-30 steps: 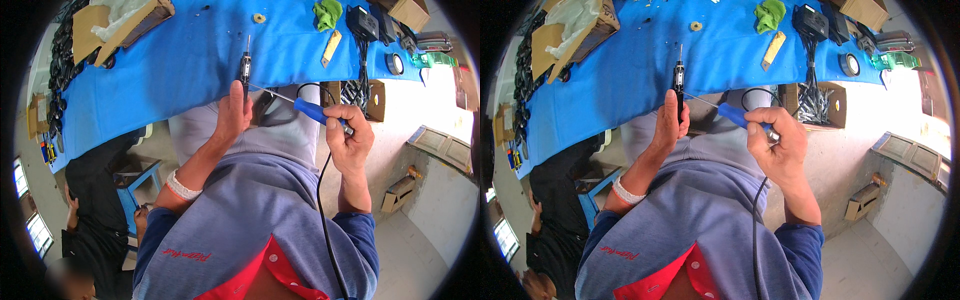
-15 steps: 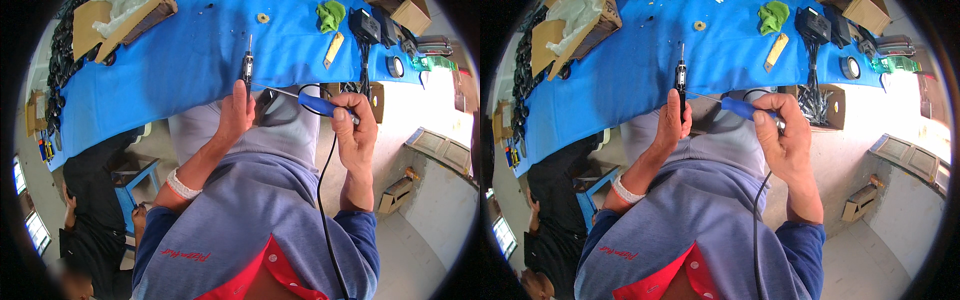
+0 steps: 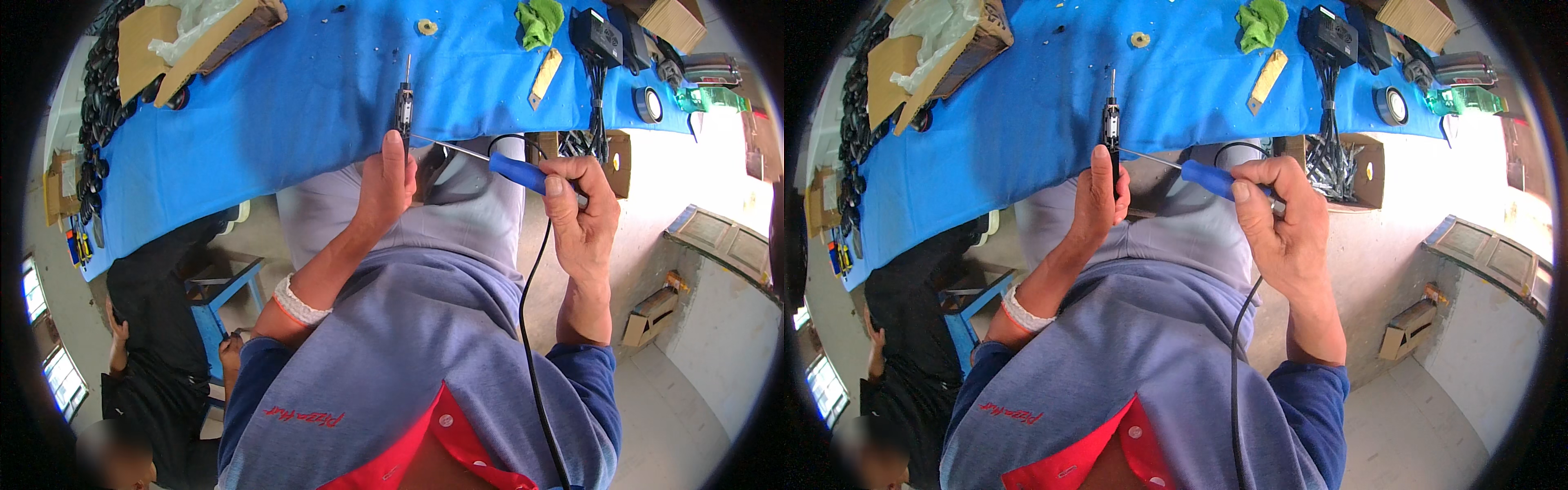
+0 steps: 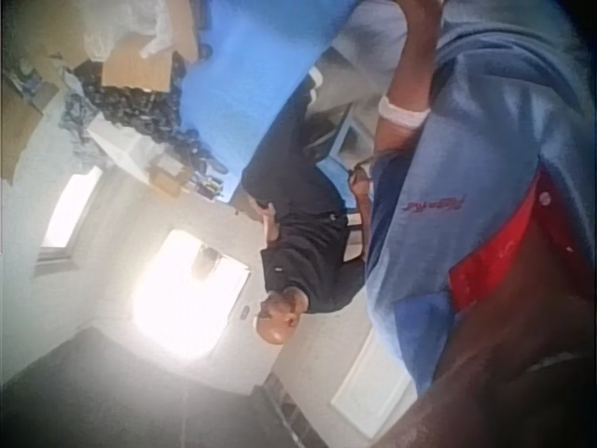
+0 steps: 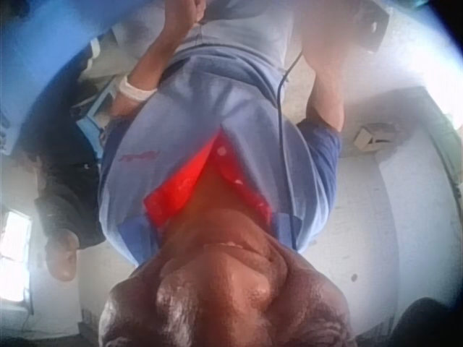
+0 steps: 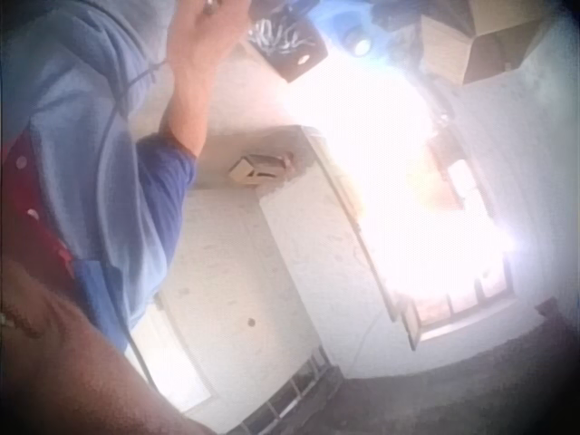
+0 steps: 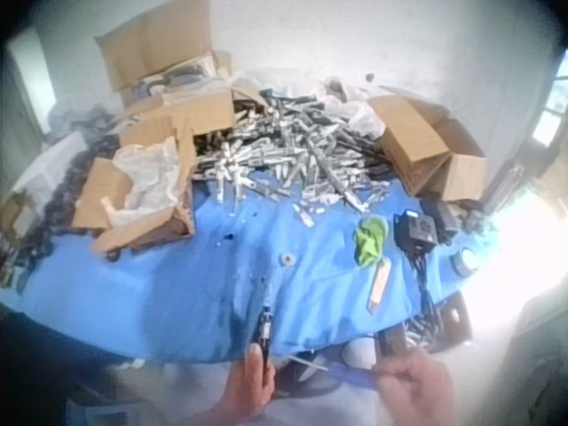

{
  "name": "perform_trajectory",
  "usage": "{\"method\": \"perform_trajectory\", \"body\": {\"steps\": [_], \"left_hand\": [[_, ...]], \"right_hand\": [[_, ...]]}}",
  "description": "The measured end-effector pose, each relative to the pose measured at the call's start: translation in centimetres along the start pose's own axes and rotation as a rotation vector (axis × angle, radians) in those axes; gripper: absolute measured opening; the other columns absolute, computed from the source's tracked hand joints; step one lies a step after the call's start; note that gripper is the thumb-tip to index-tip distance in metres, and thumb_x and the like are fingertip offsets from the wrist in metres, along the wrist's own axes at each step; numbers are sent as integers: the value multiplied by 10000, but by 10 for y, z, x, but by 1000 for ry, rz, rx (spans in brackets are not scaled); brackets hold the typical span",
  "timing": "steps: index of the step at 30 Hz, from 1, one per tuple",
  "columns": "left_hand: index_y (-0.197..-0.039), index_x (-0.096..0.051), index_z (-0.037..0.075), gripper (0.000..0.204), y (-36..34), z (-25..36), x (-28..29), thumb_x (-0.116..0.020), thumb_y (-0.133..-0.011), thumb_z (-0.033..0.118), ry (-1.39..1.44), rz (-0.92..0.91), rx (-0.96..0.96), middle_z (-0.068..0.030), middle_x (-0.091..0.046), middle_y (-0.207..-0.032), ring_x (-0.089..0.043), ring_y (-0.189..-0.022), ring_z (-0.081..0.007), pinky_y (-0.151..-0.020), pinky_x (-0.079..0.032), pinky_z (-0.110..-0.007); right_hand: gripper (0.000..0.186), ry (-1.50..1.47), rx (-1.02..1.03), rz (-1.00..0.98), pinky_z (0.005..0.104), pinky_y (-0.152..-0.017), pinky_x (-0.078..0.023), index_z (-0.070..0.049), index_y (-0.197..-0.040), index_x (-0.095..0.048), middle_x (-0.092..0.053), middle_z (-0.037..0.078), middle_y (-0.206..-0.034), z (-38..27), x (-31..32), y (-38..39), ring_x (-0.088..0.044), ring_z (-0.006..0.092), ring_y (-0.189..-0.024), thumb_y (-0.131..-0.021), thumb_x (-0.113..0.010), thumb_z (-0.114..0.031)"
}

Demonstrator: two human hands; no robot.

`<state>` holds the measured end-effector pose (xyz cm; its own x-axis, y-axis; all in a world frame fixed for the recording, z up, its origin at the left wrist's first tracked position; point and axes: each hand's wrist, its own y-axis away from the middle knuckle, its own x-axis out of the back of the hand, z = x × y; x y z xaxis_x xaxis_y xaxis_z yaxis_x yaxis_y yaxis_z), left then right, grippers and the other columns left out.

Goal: The person uses a screwdriver to work on a small motor component on a blue workbench, then wipes parts of the component with a green cloth.

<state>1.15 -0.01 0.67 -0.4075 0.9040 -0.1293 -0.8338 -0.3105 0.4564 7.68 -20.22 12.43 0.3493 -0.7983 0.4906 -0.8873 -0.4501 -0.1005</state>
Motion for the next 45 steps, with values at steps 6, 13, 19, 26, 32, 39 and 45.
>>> {"method": "perform_trajectory", "body": {"steps": [6, 13, 19, 26, 32, 39, 45], "left_hand": [[-599, -384, 104, 640, 1, 1, -1, -274, -856, 680, 49, -11, 15, 19, -329, -425, -295, -335, -71, -314, -211, -227], [-591, -378, 111, 628, 3, 5, -1, -272, -868, 665, 63, -12, 72, 24, -326, -431, -279, -342, -63, -318, -197, -223], [-586, -374, 119, 616, 2, 2, 1, -273, -875, 653, 51, -29, 78, 26, -323, -433, -271, -345, -60, -321, -197, -217], [-587, -376, 125, 614, 2, 2, 3, -275, -870, 661, 37, -53, 64, 30, -324, -436, -273, -351, -55, -321, -199, -214], [-593, -380, 125, 614, 1, 0, 3, -271, -870, 662, 36, -46, 54, 30, -328, -437, -273, -349, -54, -318, -202, -212], [-588, -385, 124, 614, 2, 1, 3, -277, -872, 657, 32, -49, 35, 33, -327, -430, -280, -342, -55, -316, -207, -211], [-578, -385, 124, 615, 2, 3, 2, -277, -876, 652, 35, -54, 35, 32, -328, -426, -281, -339, -54, -314, -208, -210]], "right_hand": [[141, -75, -40, 28, 229, -625, -429, 13, -945, -593, -599, 72, -844, 3, -3, 7, -537, 114, -739, -820, -556, -41], [166, -40, -5, 61, 239, -669, -437, 28, -952, -594, -604, 91, -855, 19, -1, 17, -550, 132, -768, -814, -546, -50], [163, -54, -37, 86, 242, -672, -437, 27, -951, -596, -609, 92, -839, 20, -3, 19, -552, 132, -743, -824, -541, -60], [168, -40, -63, 66, 245, -658, -440, 12, -963, -599, -614, 89, -833, 19, -6, 17, -553, 130, -725, -831, -537, -72], [173, -26, -27, 73, 249, -661, -445, 15, -964, -599, -618, 91, -840, 20, -6, 16, -564, 134, -736, -833, -533, -77], [176, -22, -43, 70, 250, -650, -445, 16, -963, -599, -617, 92, -832, 19, -6, 17, -565, 133, -729, -832, -538, -85], [175, -9, -30, 75, 250, -637, -443, 15, -961, -598, -615, 89, -819, 19, -6, 17, -560, 130, -713, -832, -538, -88]]}}
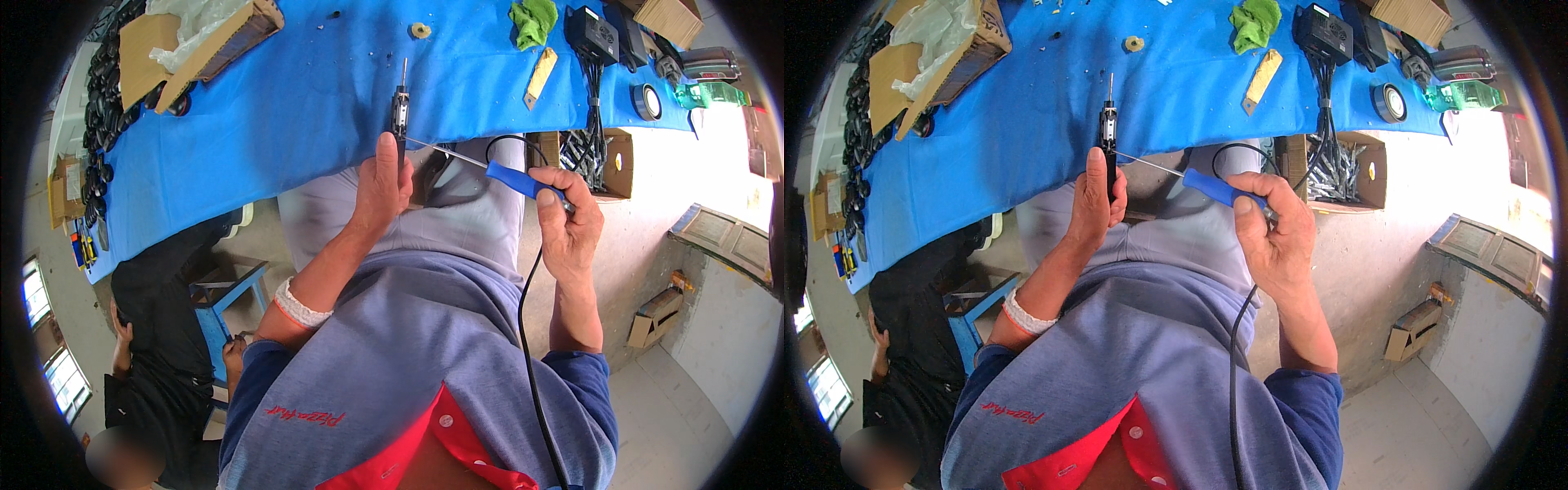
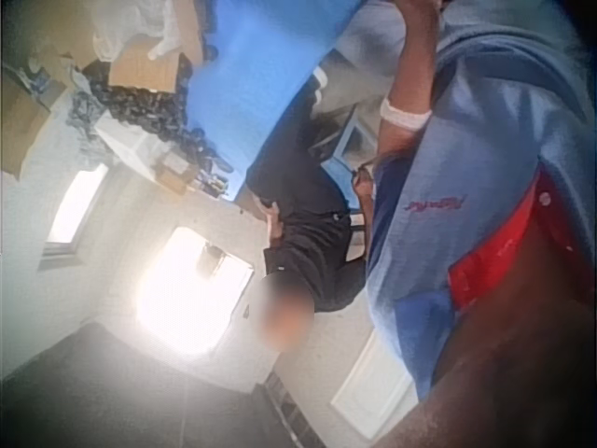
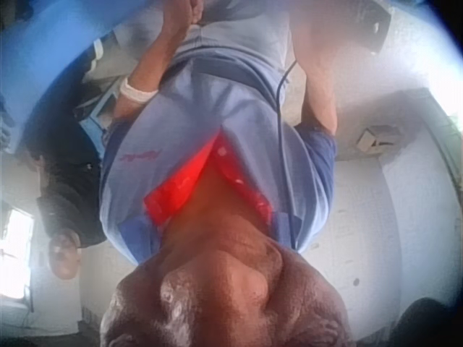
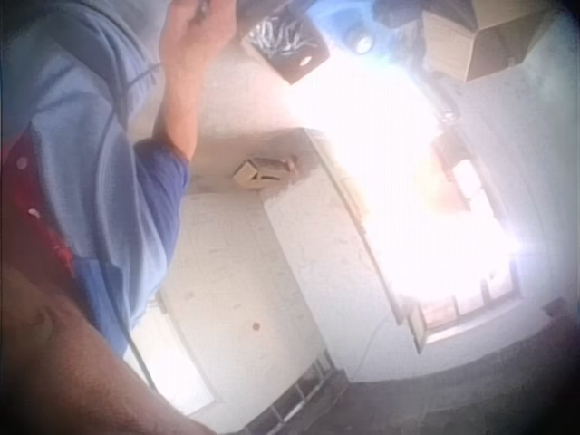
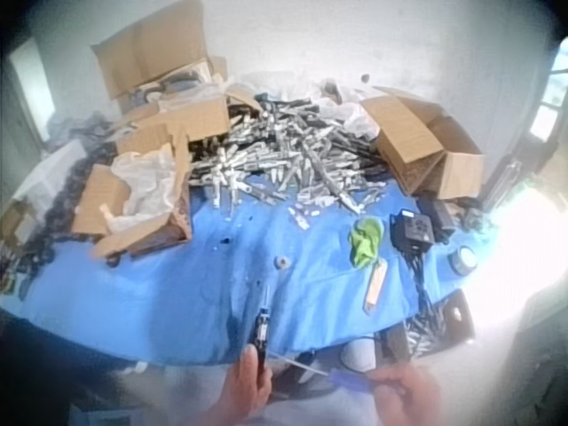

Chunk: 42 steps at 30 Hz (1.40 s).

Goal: The person uses a screwdriver to work on a small motor component on a blue workbench, then wipes parts of the component with a green cloth.

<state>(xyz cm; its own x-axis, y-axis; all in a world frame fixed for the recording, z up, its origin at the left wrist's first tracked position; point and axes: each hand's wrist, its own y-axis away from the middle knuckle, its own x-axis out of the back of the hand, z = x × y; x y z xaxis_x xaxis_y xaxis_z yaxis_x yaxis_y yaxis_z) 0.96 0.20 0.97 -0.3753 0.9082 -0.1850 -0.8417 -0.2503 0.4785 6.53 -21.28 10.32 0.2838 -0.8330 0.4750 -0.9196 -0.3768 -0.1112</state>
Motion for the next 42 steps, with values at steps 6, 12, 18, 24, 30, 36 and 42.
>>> {"method": "perform_trajectory", "body": {"steps": [6, 12, 18, 24, 30, 36, 42], "left_hand": [[-583, -386, 126, 614, 0, 0, -1, -275, -875, 654, 8, 17, 20, 31, -331, -426, -280, -339, -55, -314, -207, -210], [-584, -390, 122, 624, 0, -1, -1, -276, -865, 668, 9, 20, 18, 29, -333, -428, -283, -342, -58, -315, -203, -217], [-592, -390, 112, 638, 1, 3, -3, -284, -851, 686, 29, 25, 28, 21, -334, -431, -287, -339, -62, -318, -199, -221], [-615, -403, 99, 638, -3, -3, -4, -299, -848, 684, 33, 49, -28, 13, -347, -433, -306, -335, -72, -315, -214, -229], [-622, -402, 97, 626, -4, -4, -9, -301, -858, 668, 73, 88, -30, 8, -354, -434, -323, -334, -83, -314, -232, -237], [-607, -407, 97, 634, -5, -8, -4, -293, -862, 666, 7, 43, -79, 5, -359, -441, -330, -344, -83, -321, -232, -238], [-594, -419, 93, 639, -4, -4, -8, -298, -866, 658, 47, 76, -58, 5, -364, -445, -345, -354, -86, -327, -248, -234]], "right_hand": [[171, -11, -18, -5, 254, -635, -444, 13, -958, -597, -615, 93, -821, 0, 0, 0, -563, 137, -711, -833, -537, -86], [155, 17, 23, -14, 259, -646, -446, 9, -940, -596, -613, 91, -815, -1, 0, -1, -567, 150, -717, -829, -539, -82], [218, -31, 72, -52, 265, -602, -429, 12, -996, -552, -594, 111, -772, -7, 2, -6, -564, 162, -672, -879, -521, -169], [259, 77, 34, -145, 267, -503, -397, 1, -942, -516, -549, 84, -661, -25, 11, -18, -507, 137, -526, -912, -512, -256], [101, 78, 124, -85, 226, -514, -405, -1, -898, -545, -570, 59, -718, -31, 5, -28, -522, 101, -597, -872, -551, -98], [131, -58, 116, -48, 202, -568, -411, 0, -915, -579, -581, 36, -796, -30, 0, -28, -509, 82, -680, -878, -542, -121], [222, -196, -41, -100, 219, -572, -385, 12, -961, -543, -536, 38, -757, -29, 1, -25, -465, 83, -629, -917, -492, -200]]}}
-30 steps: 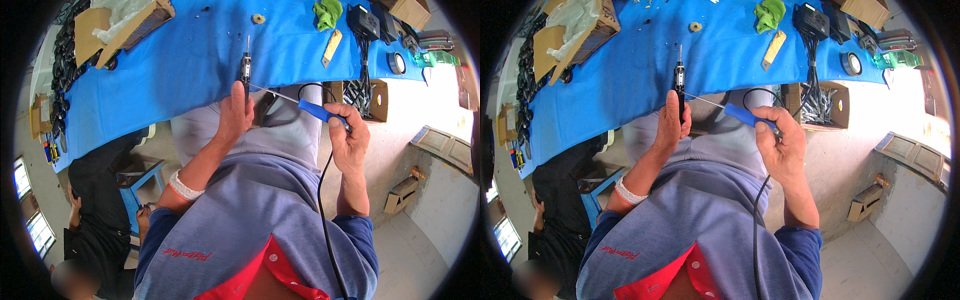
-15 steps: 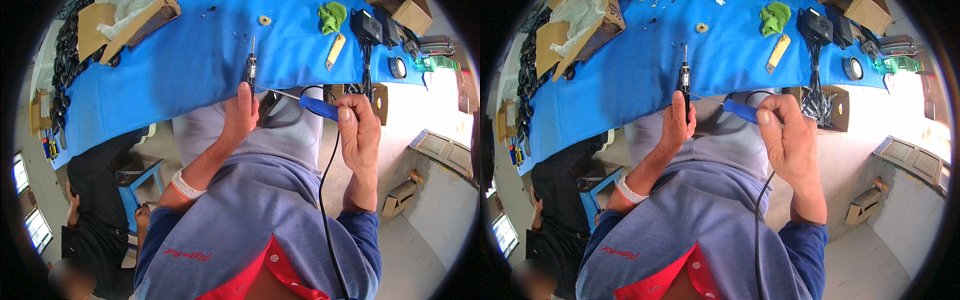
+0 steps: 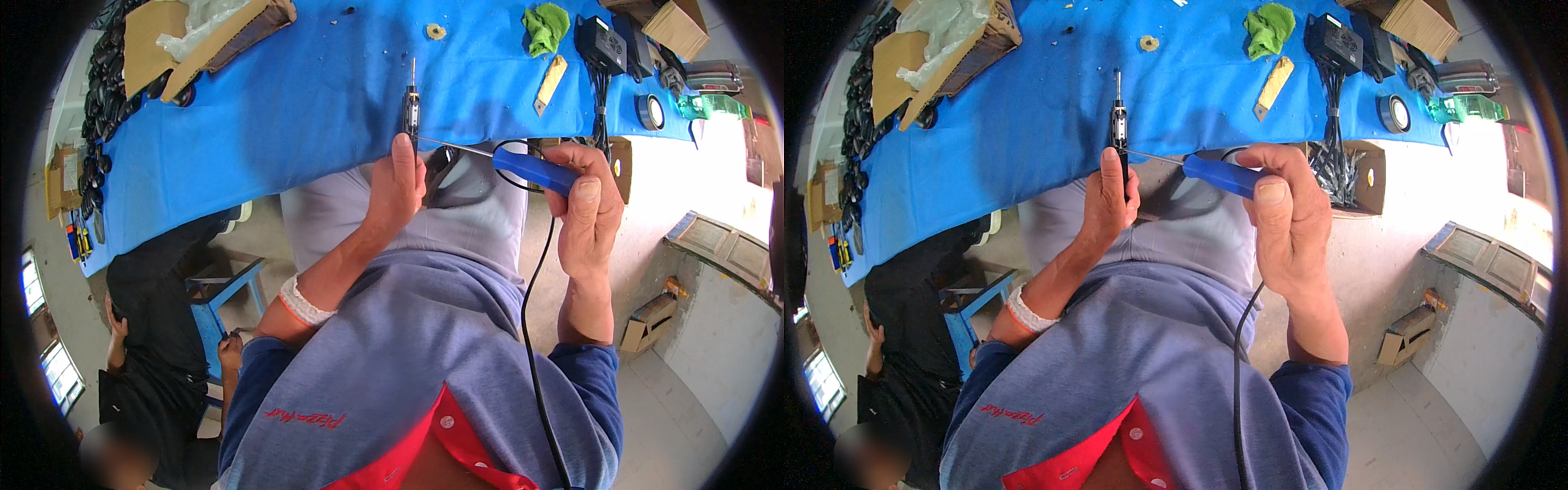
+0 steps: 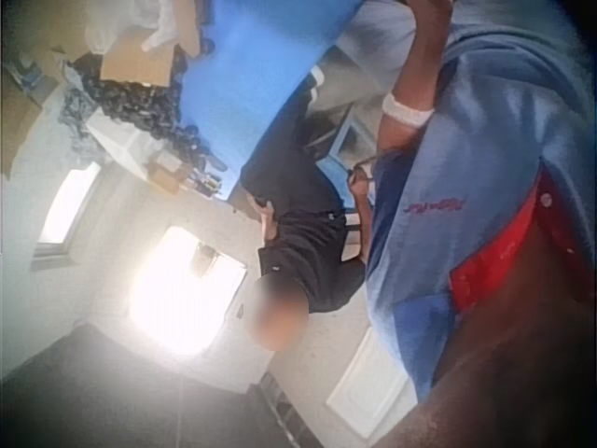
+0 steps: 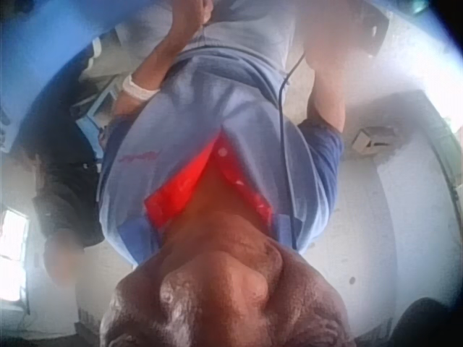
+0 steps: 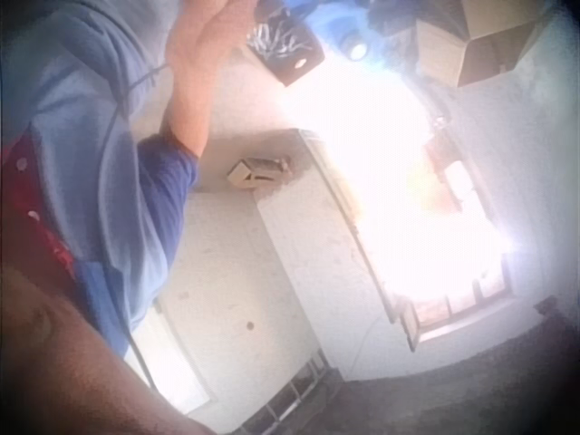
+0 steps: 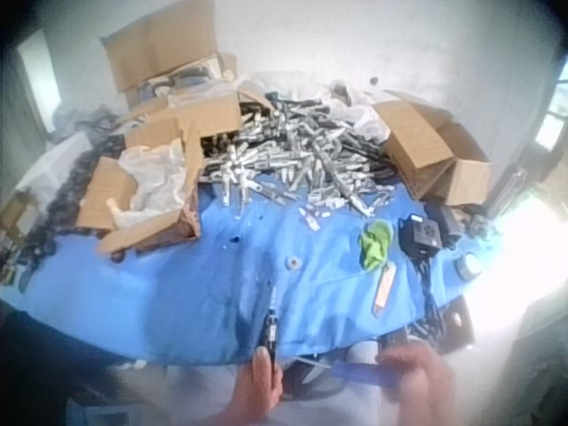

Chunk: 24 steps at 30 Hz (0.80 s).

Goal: The person uses a screwdriver to work on a small motor component on a blue workbench, then wipes parts of the component with a green cloth.

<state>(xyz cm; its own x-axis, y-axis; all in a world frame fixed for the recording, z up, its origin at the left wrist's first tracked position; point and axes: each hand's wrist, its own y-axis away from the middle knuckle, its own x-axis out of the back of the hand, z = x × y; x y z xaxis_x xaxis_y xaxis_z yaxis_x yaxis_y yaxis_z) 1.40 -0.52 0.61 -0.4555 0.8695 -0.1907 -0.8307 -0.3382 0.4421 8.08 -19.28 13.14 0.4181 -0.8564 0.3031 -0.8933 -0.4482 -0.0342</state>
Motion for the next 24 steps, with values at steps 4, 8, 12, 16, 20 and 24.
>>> {"method": "perform_trajectory", "body": {"steps": [4, 8, 12, 16, 20, 24], "left_hand": [[-592, -425, 87, 638, -1, -1, -3, -304, -871, 648, -2, 29, -9, 5, -367, -445, -348, -352, -90, -325, -252, -233], [-595, -427, 86, 636, -1, -4, 1, -303, -873, 644, -41, 18, -12, 6, -366, -442, -339, -344, -89, -319, -247, -234], [-594, -417, 92, 631, -1, -1, 0, -297, -874, 644, -33, -1, 2, 9, -361, -439, -337, -340, -86, -315, -241, -231], [-596, -413, 98, 628, -1, -2, 1, -289, -874, 647, -47, -10, -20, 13, -354, -435, -337, -339, -82, -313, -235, -228], [-582, -402, 99, 632, 0, -2, 0, -286, -874, 647, -57, 2, -28, 10, -351, -432, -334, -336, -87, -312, -234, -233], [-568, -396, 100, 634, 0, 2, -3, -288, -878, 642, -56, 30, -25, 7, -348, -429, -331, -332, -94, -314, -238, -242]], "right_hand": [[193, 169, 34, 48, 234, -567, -397, 17, -952, -528, -531, 55, -749, -2, -1, 0, -468, 95, -622, -910, -502, -170], [168, 280, 189, 10, 250, -598, -436, 18, -939, -520, -559, 78, -772, -8, -3, -1, -515, 120, -654, -889, -531, -142], [214, 291, 253, 15, 271, -593, -454, 22, -932, -514, -575, 105, -791, -7, -1, -3, -548, 160, -666, -884, -540, -185], [253, 228, 119, -18, 274, -559, -437, 23, -925, -516, -573, 112, -768, -3, 5, -1, -548, 175, -630, -889, -538, -226], [228, 335, -71, 13, 266, -550, -420, 18, -920, -519, -570, 99, -743, -8, 4, -1, -536, 155, -605, -886, -549, -206], [190, 298, 145, 9, 262, -539, -417, 14, -921, -521, -568, 92, -744, -3, 2, -3, -526, 138, -611, -876, -562, -166]]}}
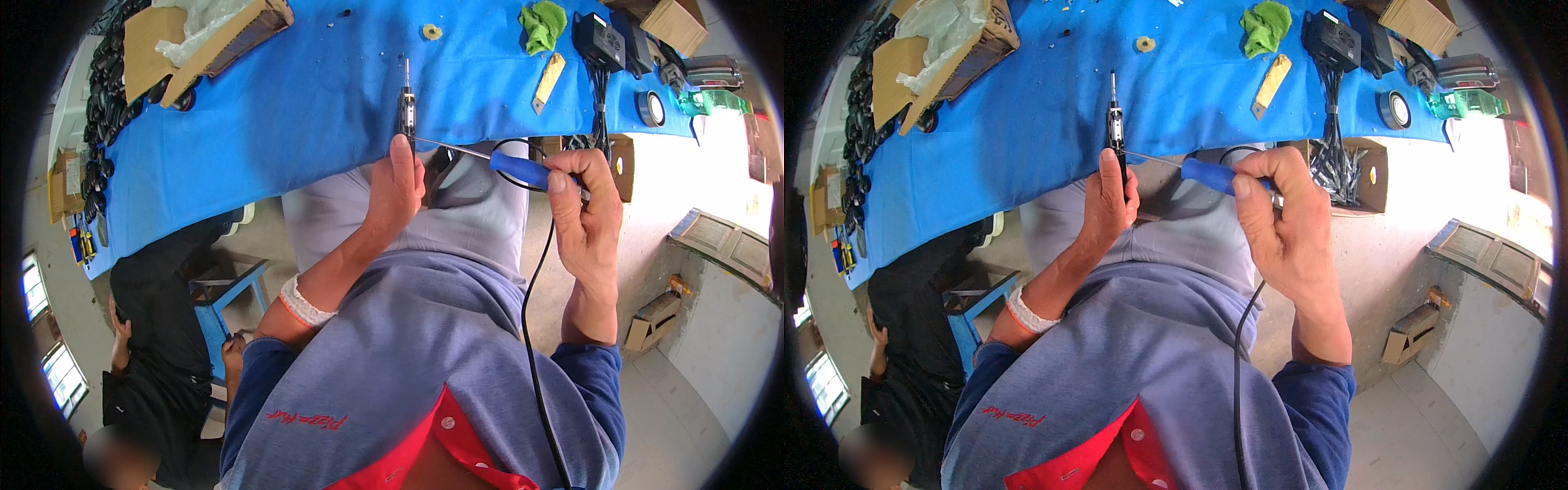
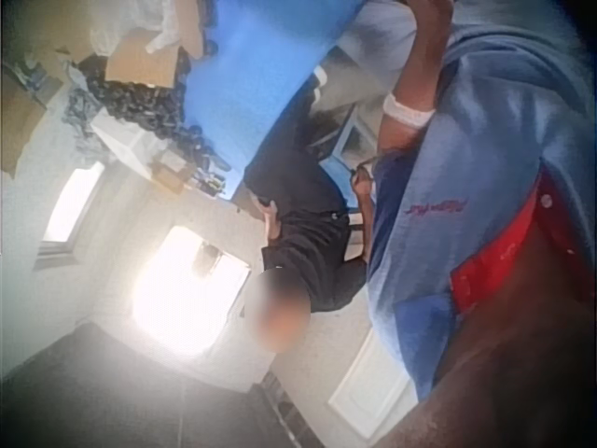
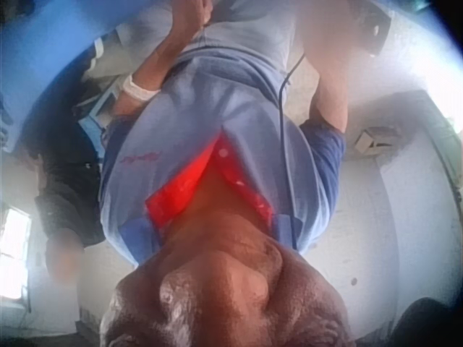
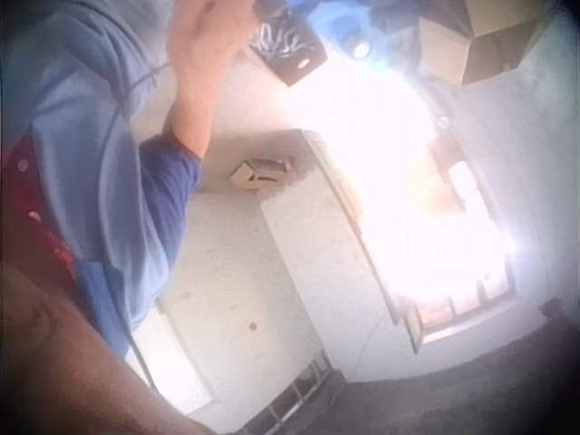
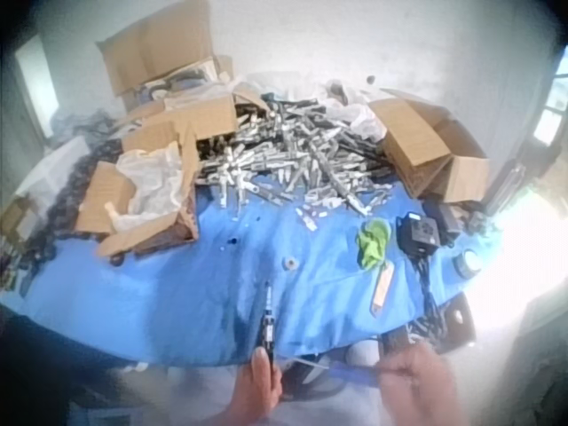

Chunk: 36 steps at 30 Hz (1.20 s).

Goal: The person uses a screwdriver to work on a small motor component on a blue workbench, then wipes parts of the component with a green cloth.

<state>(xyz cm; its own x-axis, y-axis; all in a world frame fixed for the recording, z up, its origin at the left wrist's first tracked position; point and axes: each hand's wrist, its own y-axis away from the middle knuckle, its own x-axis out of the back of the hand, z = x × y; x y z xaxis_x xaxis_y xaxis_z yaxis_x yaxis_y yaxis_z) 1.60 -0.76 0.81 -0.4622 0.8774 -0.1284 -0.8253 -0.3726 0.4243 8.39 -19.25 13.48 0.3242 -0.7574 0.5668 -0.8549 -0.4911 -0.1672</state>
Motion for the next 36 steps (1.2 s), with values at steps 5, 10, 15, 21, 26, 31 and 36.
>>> {"method": "perform_trajectory", "body": {"steps": [5, 10, 15, 21, 26, 31, 36], "left_hand": [[-563, -400, 98, 637, -1, -5, 2, -282, -883, 636, -40, -11, -28, 9, -344, -424, -338, -330, -99, -316, -242, -245], [-551, -387, 99, 640, -3, -7, 4, -271, -888, 630, -75, -1, -43, 9, -341, -423, -338, -331, -98, -319, -242, -245], [-543, -382, 96, 643, -1, -5, 2, -272, -890, 626, -37, -10, -24, 8, -345, -426, -337, -333, -99, -327, -242, -244], [-554, -392, 91, 648, -1, -4, 1, -286, -878, 642, -28, 25, -30, 4, -347, -427, -337, -335, -103, -327, -242, -250], [-568, -410, 84, 647, 0, -4, 5, -293, -878, 640, -60, -7, -26, 1, -361, -446, -340, -351, -101, -333, -244, -252], [-579, -423, 72, 606, -2, -5, 4, -314, -917, 563, 6, 3, -16, 0, -387, -488, -352, -409, -92, -356, -264, -243], [-580, -417, 75, 581, -1, -5, 4, -338, -925, 537, -8, 25, -23, 12, -386, -511, -348, -438, -80, -372, -269, -233]], "right_hand": [[214, -79, 7, 52, 270, -512, -410, 9, -925, -526, -559, 87, -703, -3, -4, 1, -522, 134, -588, -882, -564, -197], [271, 14, -193, -54, 275, -491, -399, -1, -880, -524, -537, 77, -620, -3, 6, 4, -511, 135, -526, -907, -534, -270], [200, 41, -155, -53, 264, -508, -410, -4, -827, -527, -548, 79, -650, -8, 4, 3, -517, 133, -538, -895, -549, -191], [104, -58, -22, -36, 226, -542, -418, 0, -904, -557, -576, 60, -807, 3, 1, 3, -518, 99, -679, -852, -583, -86], [159, -162, -53, -41, 214, -545, -398, 0, -952, -563, -554, 29, -786, -4, -4, 4, -486, 75, -697, -868, -566, -135], [278, -239, -311, -75, 194, -554, -323, -1, -974, -549, -515, 27, -778, -4, 4, 9, -405, 50, -629, -925, -489, -268], [225, -130, -270, -45, 240, -564, -387, 13, -948, -552, -523, 55, -736, -3, 3, 7, -466, 93, -630, -908, -523, -207]]}}
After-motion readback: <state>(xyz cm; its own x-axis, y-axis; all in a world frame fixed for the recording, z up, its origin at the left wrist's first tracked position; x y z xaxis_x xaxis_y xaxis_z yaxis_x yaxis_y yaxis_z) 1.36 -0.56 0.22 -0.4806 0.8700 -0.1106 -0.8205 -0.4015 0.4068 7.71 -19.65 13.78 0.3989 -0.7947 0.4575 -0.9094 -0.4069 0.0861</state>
